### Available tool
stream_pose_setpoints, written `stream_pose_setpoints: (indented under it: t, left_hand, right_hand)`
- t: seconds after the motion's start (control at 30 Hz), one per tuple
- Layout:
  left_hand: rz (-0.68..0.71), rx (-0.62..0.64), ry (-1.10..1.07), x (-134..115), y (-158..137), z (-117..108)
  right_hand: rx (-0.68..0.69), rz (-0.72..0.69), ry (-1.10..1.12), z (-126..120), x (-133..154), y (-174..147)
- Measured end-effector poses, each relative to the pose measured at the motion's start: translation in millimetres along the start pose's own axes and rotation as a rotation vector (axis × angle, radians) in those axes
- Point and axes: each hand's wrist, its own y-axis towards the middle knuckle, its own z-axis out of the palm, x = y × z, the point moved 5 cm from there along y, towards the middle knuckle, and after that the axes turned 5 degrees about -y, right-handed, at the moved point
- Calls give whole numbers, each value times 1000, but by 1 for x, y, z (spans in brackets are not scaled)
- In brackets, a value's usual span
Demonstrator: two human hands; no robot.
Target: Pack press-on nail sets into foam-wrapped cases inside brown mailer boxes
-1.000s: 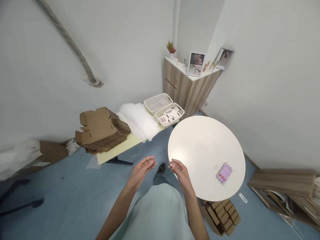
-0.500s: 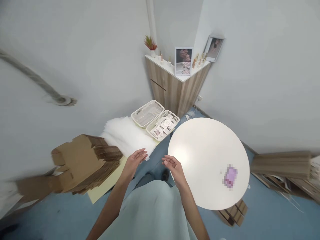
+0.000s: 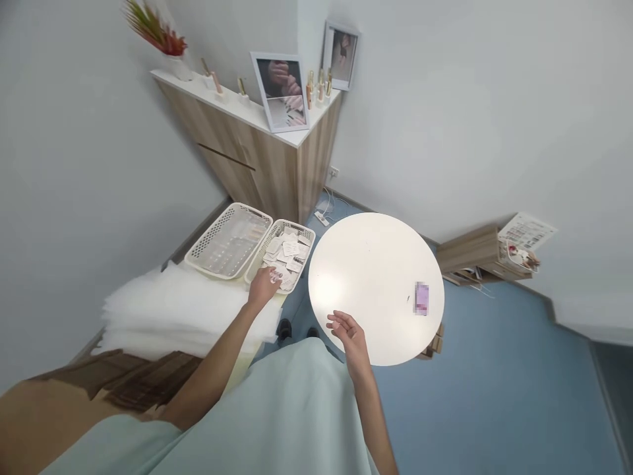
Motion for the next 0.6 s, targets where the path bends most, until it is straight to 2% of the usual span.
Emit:
stream_pose_setpoints:
  t: [0.1, 0.2, 0.37, 0.6]
  left_hand:
    - [28, 36, 198, 4, 26, 12]
    - [42, 51, 326, 9, 39, 23]
    - [75, 19, 391, 16, 42, 31]
    - [26, -10, 419, 13, 39, 30]
  right_hand:
    - [-52, 12, 5, 9, -5, -9]
    - [-129, 35, 9, 10, -10, -17]
    - [-206, 39, 53, 8, -17, -22]
    - [-155, 7, 68, 7, -6, -13]
